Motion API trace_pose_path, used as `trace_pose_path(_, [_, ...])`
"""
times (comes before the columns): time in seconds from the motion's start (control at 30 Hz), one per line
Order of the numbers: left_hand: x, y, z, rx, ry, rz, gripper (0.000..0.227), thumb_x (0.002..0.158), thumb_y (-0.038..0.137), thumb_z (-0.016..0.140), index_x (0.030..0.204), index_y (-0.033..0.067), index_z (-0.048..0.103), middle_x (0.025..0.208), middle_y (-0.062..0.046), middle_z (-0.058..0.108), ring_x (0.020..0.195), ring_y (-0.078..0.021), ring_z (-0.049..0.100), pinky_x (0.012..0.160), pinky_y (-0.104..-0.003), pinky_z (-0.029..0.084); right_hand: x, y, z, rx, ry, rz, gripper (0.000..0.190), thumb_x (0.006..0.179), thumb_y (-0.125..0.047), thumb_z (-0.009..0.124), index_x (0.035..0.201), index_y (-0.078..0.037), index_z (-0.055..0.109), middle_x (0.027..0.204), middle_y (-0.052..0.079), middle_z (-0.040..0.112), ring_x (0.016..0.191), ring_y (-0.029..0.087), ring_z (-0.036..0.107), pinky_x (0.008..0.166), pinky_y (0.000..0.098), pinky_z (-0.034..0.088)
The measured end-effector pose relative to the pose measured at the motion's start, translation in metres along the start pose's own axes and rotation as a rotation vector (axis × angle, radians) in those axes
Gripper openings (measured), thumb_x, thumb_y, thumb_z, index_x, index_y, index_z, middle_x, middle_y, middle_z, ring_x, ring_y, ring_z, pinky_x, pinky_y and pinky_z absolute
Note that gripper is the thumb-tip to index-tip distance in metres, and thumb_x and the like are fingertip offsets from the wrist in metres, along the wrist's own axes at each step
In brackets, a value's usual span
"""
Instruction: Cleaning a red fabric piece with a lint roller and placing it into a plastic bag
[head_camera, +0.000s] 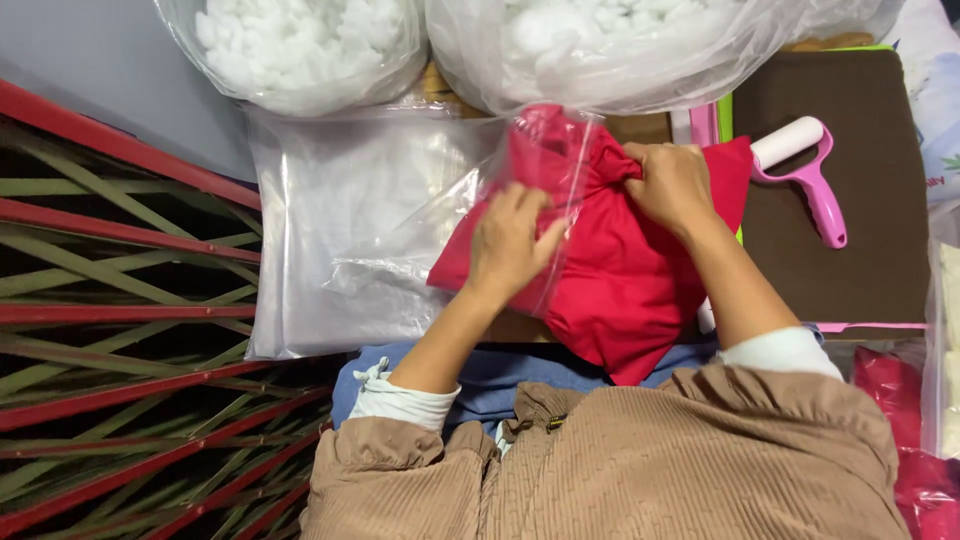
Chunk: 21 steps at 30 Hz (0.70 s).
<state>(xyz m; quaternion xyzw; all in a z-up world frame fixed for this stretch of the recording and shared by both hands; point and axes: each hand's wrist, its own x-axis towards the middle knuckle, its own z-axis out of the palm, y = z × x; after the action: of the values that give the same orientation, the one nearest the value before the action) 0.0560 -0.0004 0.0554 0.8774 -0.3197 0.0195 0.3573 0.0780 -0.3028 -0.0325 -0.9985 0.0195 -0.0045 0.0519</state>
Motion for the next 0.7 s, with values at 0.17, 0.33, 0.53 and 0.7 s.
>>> trace_pose_path(0.17, [0.02,0.011,-0.003,0.41,0.527,0.267,0.054,0.085,0.058,0.071,0.112,0.0125,0.061,0.129,-0.015,0.054,0.123,-0.0368,0.054,0.096,-0.05,0.047,-0.062,-0.061,-0.076,-0.021,0.397,-0.219,0.037,0.074,-0.02,0.081,0.107,-0.032,0.071,0.074,-0.005,0.053,0.087,0.018,0.063,0.091,0.0381,0.044])
trace_pose_path(0.33, [0.018,0.018,0.006,0.506,0.605,0.327,0.037,0.083,0.038,0.069,0.11,0.0124,0.063,0.129,-0.015,0.059,0.128,-0.0366,0.054,0.105,-0.056,0.041,-0.091,-0.094,-0.102,-0.061,0.623,-0.284,0.022,0.084,-0.017,0.073,0.099,-0.033,0.073,0.07,-0.005,0.041,0.076,0.017,0.055,0.085,0.0355,0.043])
trace_pose_path(0.53, [0.017,0.024,-0.013,0.458,0.549,0.276,0.052,0.09,0.034,0.056,0.137,0.013,0.059,0.145,-0.01,0.056,0.147,-0.0352,0.038,0.119,-0.067,0.005,-0.106,-0.103,-0.114,-0.042,0.766,-0.355,0.02,0.096,-0.013,0.068,0.099,-0.03,0.078,0.07,-0.003,0.039,0.072,0.018,0.054,0.083,0.0347,0.043])
trace_pose_path(0.7, [0.023,0.015,-0.03,0.239,0.413,0.28,0.012,0.097,0.023,0.059,0.105,0.0207,0.068,0.106,0.003,0.066,0.13,-0.023,0.053,0.12,-0.065,0.001,-0.102,-0.105,-0.11,0.021,0.794,-0.385,0.023,0.098,-0.012,0.067,0.105,-0.029,0.08,0.07,-0.002,0.038,0.071,0.018,0.054,0.085,0.0347,0.043])
